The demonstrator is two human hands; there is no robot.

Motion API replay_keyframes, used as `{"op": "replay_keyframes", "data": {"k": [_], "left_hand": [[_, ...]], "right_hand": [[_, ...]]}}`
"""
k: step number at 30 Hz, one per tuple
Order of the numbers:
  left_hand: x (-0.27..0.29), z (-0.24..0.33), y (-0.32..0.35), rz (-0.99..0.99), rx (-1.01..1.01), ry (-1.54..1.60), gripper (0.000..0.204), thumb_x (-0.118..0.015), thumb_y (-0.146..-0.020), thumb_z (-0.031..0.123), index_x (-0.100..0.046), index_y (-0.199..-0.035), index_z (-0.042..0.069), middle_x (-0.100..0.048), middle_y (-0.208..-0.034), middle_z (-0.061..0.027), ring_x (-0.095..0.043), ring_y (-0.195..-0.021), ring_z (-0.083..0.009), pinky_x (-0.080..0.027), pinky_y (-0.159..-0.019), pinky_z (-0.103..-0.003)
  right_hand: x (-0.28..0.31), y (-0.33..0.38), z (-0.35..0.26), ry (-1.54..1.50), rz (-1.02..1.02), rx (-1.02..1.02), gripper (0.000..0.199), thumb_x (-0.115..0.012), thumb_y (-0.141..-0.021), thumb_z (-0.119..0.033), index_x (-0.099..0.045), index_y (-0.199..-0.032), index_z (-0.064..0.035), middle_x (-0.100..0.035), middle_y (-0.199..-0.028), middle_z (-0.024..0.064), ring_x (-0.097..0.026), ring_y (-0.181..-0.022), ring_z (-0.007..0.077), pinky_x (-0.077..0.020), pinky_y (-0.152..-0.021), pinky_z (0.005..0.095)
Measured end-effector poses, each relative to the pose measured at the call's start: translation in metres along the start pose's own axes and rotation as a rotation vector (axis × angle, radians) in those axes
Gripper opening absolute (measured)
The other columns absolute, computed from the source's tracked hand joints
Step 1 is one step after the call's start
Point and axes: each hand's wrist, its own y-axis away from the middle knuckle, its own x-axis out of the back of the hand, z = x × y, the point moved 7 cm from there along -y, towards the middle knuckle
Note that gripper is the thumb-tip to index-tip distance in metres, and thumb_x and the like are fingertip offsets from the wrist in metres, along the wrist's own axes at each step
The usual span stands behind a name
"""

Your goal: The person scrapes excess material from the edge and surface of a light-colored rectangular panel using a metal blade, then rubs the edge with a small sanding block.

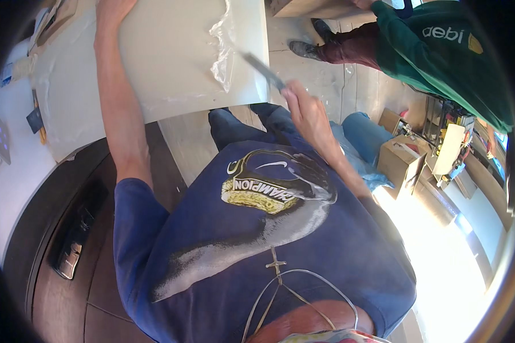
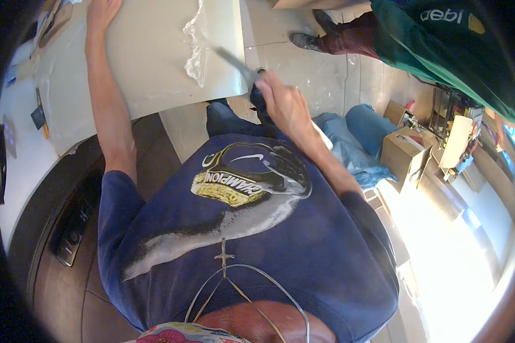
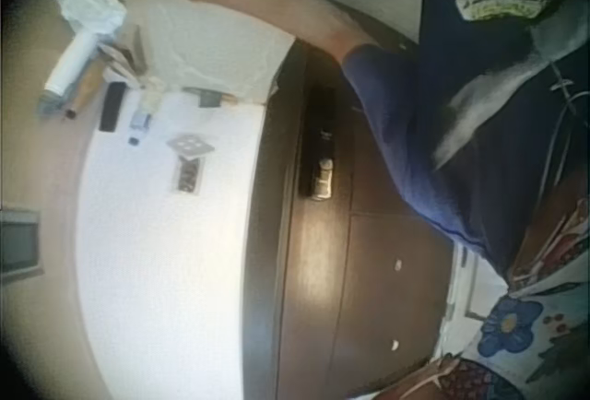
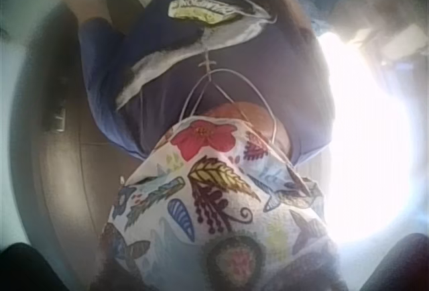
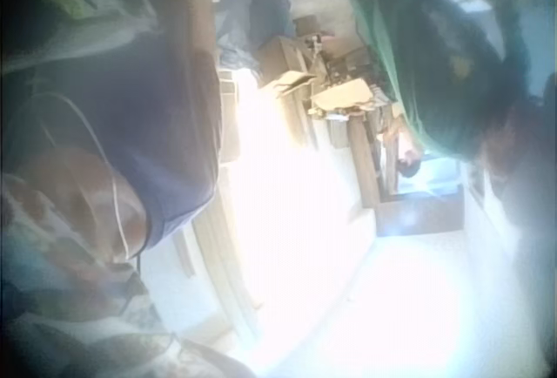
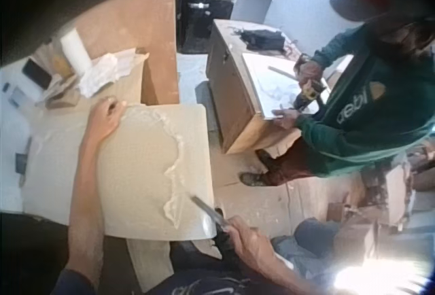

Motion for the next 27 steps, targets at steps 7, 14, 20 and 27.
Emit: {"op": "replay_keyframes", "data": {"k": [7, 14, 20, 27], "left_hand": [[0.004, 0.006, 0.005, 0.051, -0.058, 0.116, 0.038, -0.059, -0.103, 0.033, -0.059, -0.094, -0.004, -0.063, -0.093, -0.0164, -0.057, -0.086, -0.0258, -0.048, -0.083, -0.041], [0.000, 0.014, -0.001, -0.033, -0.008, 0.024, 0.038, -0.059, -0.103, 0.033, -0.063, -0.097, -0.004, -0.066, -0.096, -0.0175, -0.060, -0.090, -0.0275, -0.048, -0.085, -0.041], [0.001, 0.001, 0.001, 0.016, -0.057, 0.065, 0.040, -0.058, -0.103, 0.035, -0.064, -0.099, -0.005, -0.067, -0.098, -0.0190, -0.062, -0.091, -0.0286, -0.048, -0.085, -0.041], [0.001, 0.006, 0.001, -0.008, -0.037, 0.028, 0.045, -0.058, -0.103, 0.037, -0.066, -0.105, -0.006, -0.069, -0.104, -0.0221, -0.064, -0.095, -0.0327, -0.049, -0.088, -0.043]], "right_hand": [[-0.004, -0.059, -0.022, -0.172, 0.031, -0.039, 0.030, -0.061, -0.104, -0.033, -0.062, -0.111, -0.0029, -0.068, -0.080, 0.0212, -0.067, -0.072, 0.0386, -0.0517, -0.068, 0.0459], [-0.001, -0.057, 0.002, -0.211, 0.138, 0.095, 0.036, -0.066, -0.101, -0.034, -0.063, -0.112, -0.0002, -0.068, -0.075, 0.0156, -0.065, -0.066, 0.0279, -0.0519, -0.066, 0.0423], [0.014, 0.005, 0.017, -0.160, -0.092, -0.135, 0.025, -0.055, -0.108, -0.029, -0.060, -0.112, -0.0044, -0.062, -0.073, 0.0216, -0.061, -0.064, 0.0434, -0.0490, -0.062, 0.0450], [0.011, 0.045, 0.015, -0.006, -0.153, -0.124, 0.020, -0.052, -0.109, -0.027, -0.059, -0.111, -0.0092, -0.062, -0.072, 0.0257, -0.062, -0.073, 0.0513, -0.0460, -0.062, 0.0539]]}}
